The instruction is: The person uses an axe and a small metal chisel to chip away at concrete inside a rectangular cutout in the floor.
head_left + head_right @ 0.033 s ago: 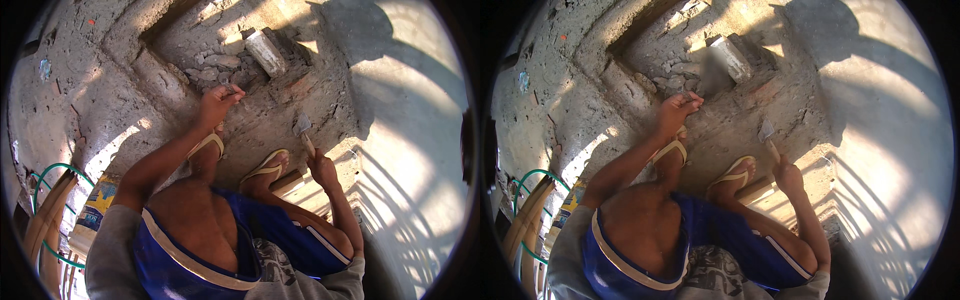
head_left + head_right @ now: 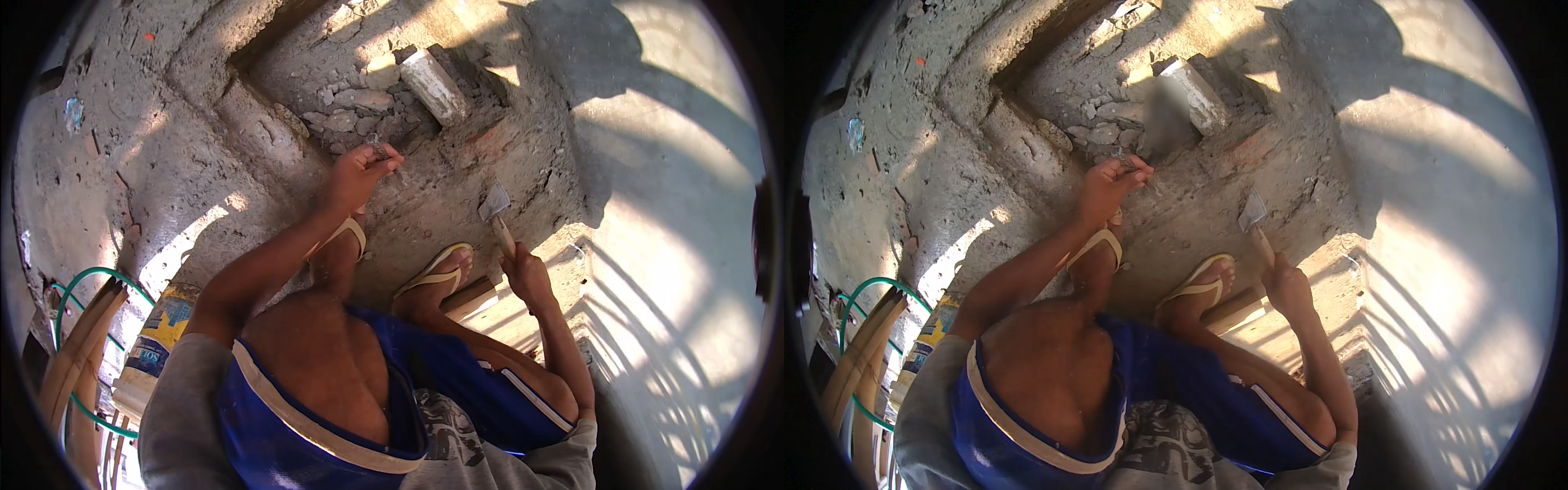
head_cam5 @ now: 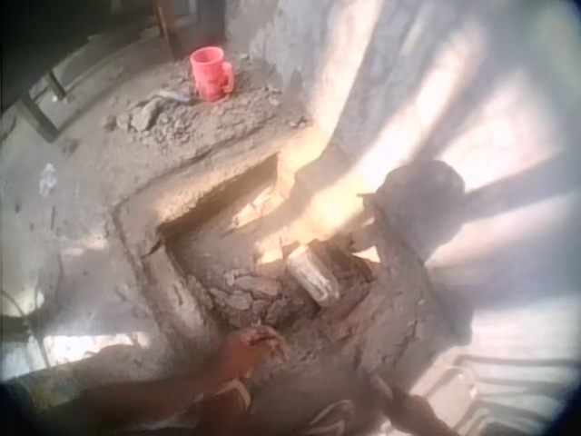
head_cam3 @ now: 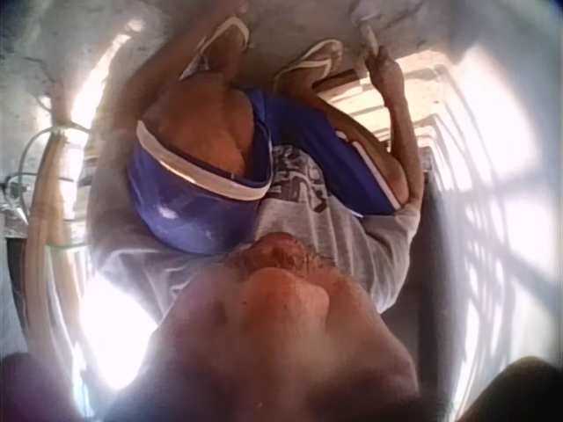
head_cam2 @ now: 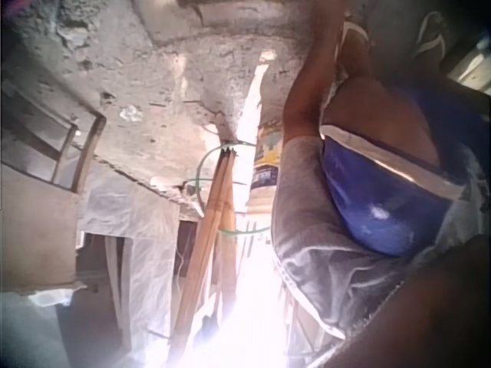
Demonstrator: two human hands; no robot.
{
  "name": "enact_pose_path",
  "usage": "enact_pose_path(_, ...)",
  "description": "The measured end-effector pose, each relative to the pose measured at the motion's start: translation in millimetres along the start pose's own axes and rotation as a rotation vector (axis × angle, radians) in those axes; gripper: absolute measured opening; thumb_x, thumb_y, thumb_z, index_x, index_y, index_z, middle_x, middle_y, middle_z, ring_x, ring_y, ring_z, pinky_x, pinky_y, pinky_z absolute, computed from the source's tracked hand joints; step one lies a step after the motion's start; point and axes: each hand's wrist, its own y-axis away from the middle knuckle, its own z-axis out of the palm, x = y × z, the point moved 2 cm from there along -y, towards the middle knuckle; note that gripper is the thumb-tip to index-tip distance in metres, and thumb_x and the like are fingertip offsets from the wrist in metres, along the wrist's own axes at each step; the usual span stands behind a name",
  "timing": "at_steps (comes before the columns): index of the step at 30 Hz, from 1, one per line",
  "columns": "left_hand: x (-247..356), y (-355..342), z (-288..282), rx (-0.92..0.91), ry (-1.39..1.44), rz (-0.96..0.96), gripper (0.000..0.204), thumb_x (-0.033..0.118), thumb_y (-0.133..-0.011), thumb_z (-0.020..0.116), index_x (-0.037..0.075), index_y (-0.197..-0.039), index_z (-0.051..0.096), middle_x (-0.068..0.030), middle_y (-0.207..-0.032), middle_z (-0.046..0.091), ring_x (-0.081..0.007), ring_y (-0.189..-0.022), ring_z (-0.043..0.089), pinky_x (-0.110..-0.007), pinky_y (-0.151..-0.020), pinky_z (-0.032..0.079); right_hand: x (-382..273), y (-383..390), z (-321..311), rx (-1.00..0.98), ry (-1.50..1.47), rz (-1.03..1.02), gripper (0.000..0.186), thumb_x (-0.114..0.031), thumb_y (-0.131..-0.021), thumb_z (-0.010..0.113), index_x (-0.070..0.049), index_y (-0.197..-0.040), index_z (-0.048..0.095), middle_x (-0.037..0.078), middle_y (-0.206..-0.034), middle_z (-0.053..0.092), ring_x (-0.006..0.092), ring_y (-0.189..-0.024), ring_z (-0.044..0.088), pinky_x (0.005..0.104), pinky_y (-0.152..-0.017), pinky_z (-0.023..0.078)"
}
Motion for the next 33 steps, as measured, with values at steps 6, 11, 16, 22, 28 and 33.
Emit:
enact_pose_path(6, -22, 11, 13, -0.07, -0.208, 0.163, 0.014, 0.007, -0.095, 0.07, 0.0, -0.108, 0.07, -0.0025, -0.098, 0.073, -0.0086, -0.095, 0.067, -0.026, -0.085, 0.053, -4, -7, -6, -0.012, -0.013, -0.024, 0.028, -0.024, -0.093, 0.066, 0.0, -0.097, 0.053, 0.031, -0.082, 0.065, 0.0508, -0.084, 0.065, 0.0554, -0.069, 0.05)
enact_pose_path(11, -19, 5, 19, -0.105, -0.33, 0.246, 0.015, 0.009, -0.093, 0.072, 0.002, -0.106, 0.073, -0.006, -0.093, 0.076, -0.0086, -0.088, 0.069, -0.025, -0.08, 0.054, -18, -7, -21, -0.029, 0.039, 0.032, 0.029, -0.025, -0.093, 0.067, 0.001, -0.096, 0.054, 0.028, -0.081, 0.065, 0.0491, -0.078, 0.066, 0.0529, -0.067, 0.05)
enact_pose_path(16, -19, -1, 30, -0.19, -0.332, 0.281, 0.019, 0.009, -0.091, 0.073, 0.002, -0.109, 0.074, -0.0123, -0.098, 0.077, -0.0126, -0.09, 0.073, -0.027, -0.079, 0.055, -69, -4, -81, -0.035, -0.236, 0.008, 0.034, -0.026, -0.098, 0.067, 0.0, -0.117, 0.056, 0.012, -0.077, 0.064, 0.0182, -0.065, 0.061, 0.0342, -0.06, 0.049)
enact_pose_path(22, -6, 2, 36, -0.266, -0.353, 0.276, 0.019, 0.004, -0.091, 0.073, 0.0, -0.109, 0.074, -0.0112, -0.1, 0.078, -0.0112, -0.091, 0.072, -0.027, -0.082, 0.056, -151, 42, -161, 0.494, -0.902, -0.612, 0.049, -0.02, -0.102, 0.062, 0.005, -0.14, 0.041, 0.012, -0.091, 0.062, 0.0136, -0.067, 0.06, 0.0255, -0.058, 0.048)
enact_pose_path(28, -2, 2, 38, -0.283, -0.446, 0.291, 0.019, 0.006, -0.09, 0.075, 0.0, -0.107, 0.076, -0.0123, -0.097, 0.078, -0.0106, -0.088, 0.072, -0.026, -0.079, 0.056, -140, 20, -110, 0.581, -0.63, -0.684, 0.04, -0.017, -0.101, 0.061, 0.001, -0.134, 0.047, 0.015, -0.09, 0.063, 0.0203, -0.068, 0.062, 0.0331, -0.059, 0.052)
enact_pose_path(33, -1, -6, 42, -0.337, -0.504, 0.34, 0.022, 0.017, -0.088, 0.077, 0.008, -0.107, 0.076, -0.0141, -0.089, 0.075, -0.0165, -0.075, 0.072, -0.032, -0.069, 0.053, -125, -3, -82, 0.172, -0.128, -0.298, 0.033, -0.013, -0.095, 0.065, -0.003, -0.125, 0.055, 0.024, -0.08, 0.066, 0.0407, -0.072, 0.069, 0.0441, -0.064, 0.053)
